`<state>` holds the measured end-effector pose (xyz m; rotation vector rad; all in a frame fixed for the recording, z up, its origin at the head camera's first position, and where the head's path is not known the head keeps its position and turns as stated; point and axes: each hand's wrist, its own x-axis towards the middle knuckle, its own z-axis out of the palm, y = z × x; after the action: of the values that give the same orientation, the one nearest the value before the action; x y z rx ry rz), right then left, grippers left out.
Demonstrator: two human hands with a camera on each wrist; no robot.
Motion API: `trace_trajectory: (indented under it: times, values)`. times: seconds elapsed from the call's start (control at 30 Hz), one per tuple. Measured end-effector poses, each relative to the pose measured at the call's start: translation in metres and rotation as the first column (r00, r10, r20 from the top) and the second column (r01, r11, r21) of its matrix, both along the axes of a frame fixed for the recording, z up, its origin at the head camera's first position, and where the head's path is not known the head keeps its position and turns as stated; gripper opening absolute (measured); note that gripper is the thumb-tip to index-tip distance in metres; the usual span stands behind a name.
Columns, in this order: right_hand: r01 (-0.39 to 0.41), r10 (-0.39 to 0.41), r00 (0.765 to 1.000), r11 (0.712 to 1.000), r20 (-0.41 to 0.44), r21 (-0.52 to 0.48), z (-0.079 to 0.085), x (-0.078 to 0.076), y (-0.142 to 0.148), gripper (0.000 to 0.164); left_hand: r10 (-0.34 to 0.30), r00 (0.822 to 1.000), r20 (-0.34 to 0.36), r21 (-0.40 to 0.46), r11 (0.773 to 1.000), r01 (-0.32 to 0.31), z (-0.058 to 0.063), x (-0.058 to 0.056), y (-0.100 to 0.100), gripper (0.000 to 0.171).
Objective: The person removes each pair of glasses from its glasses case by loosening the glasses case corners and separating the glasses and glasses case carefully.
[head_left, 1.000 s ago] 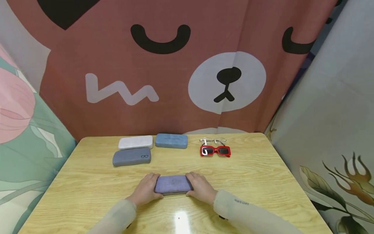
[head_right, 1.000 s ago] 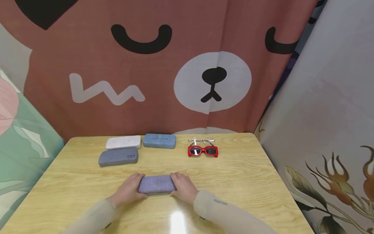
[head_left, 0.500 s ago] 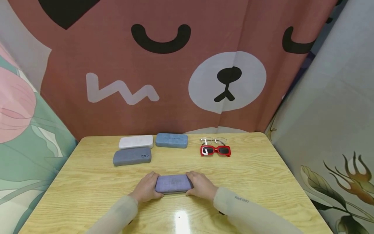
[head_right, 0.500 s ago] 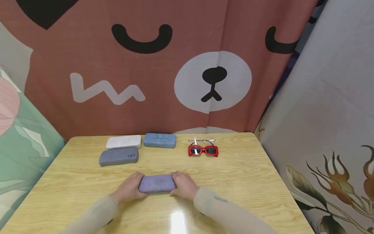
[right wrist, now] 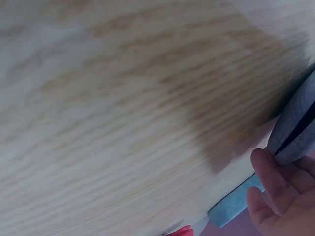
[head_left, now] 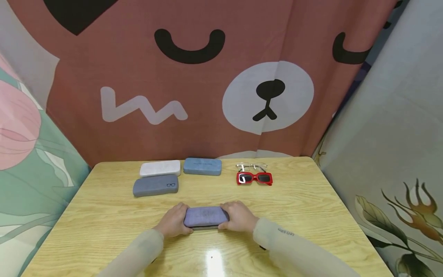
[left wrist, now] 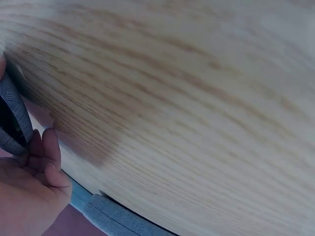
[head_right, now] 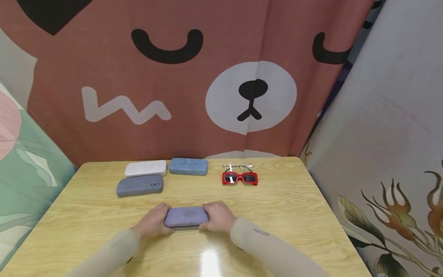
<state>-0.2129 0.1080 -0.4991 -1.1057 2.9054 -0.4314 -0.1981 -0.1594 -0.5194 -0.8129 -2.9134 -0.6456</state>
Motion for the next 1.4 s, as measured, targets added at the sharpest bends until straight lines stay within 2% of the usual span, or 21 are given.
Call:
trace_trajectory:
  times: [0.13, 0.33, 0.5, 0.7, 0.87, 1.1, 1.23, 1.4]
  values:
    - [-0.01, 0.01, 1.0, 1.0, -0.003, 0.011, 0.0, -0.004, 0.001, 0.067, -0.001, 1.0, 0.0, -0.009, 1.0, 0.001, -0.001, -0.001, 0.0, 0.063]
    - [-0.007, 0.005, 0.998, 1.0, 0.068, 0.028, 0.003, -0.011, 0.002, 0.068, 0.014, 0.999, 0.028, 0.004, 1.0, -0.014, -0.002, 0.0, 0.001, 0.065]
    - [-0.016, 0.012, 0.993, 0.999, 0.117, 0.037, 0.008, -0.013, 0.002, 0.065, 0.044, 0.994, 0.103, 0.037, 0.998, -0.048, -0.001, -0.001, 0.002, 0.067]
    - [-0.052, 0.05, 0.983, 0.999, 0.175, 0.009, 0.012, -0.02, 0.003, 0.058, 0.089, 0.975, 0.202, 0.072, 0.992, -0.106, 0.004, 0.0, 0.004, 0.071]
    - [-0.063, 0.067, 0.959, 0.998, 0.275, -0.024, 0.013, -0.029, 0.004, 0.055, 0.1, 0.972, 0.215, 0.079, 0.99, -0.119, 0.005, 0.001, 0.005, 0.073]
    - [-0.032, 0.064, 0.908, 0.996, 0.414, -0.083, 0.013, -0.037, 0.005, 0.056, 0.145, 0.966, 0.213, 0.076, 0.984, -0.164, 0.003, 0.004, 0.007, 0.078]
    - [-0.005, 0.052, 0.887, 0.995, 0.459, -0.103, 0.013, -0.039, 0.005, 0.057, 0.162, 0.96, 0.229, 0.098, 0.977, -0.189, 0.001, 0.005, 0.007, 0.079]
    - [0.04, 0.032, 0.846, 0.992, 0.532, -0.123, 0.016, -0.041, 0.005, 0.056, 0.174, 0.952, 0.251, 0.154, 0.964, -0.216, -0.002, 0.005, 0.006, 0.078]
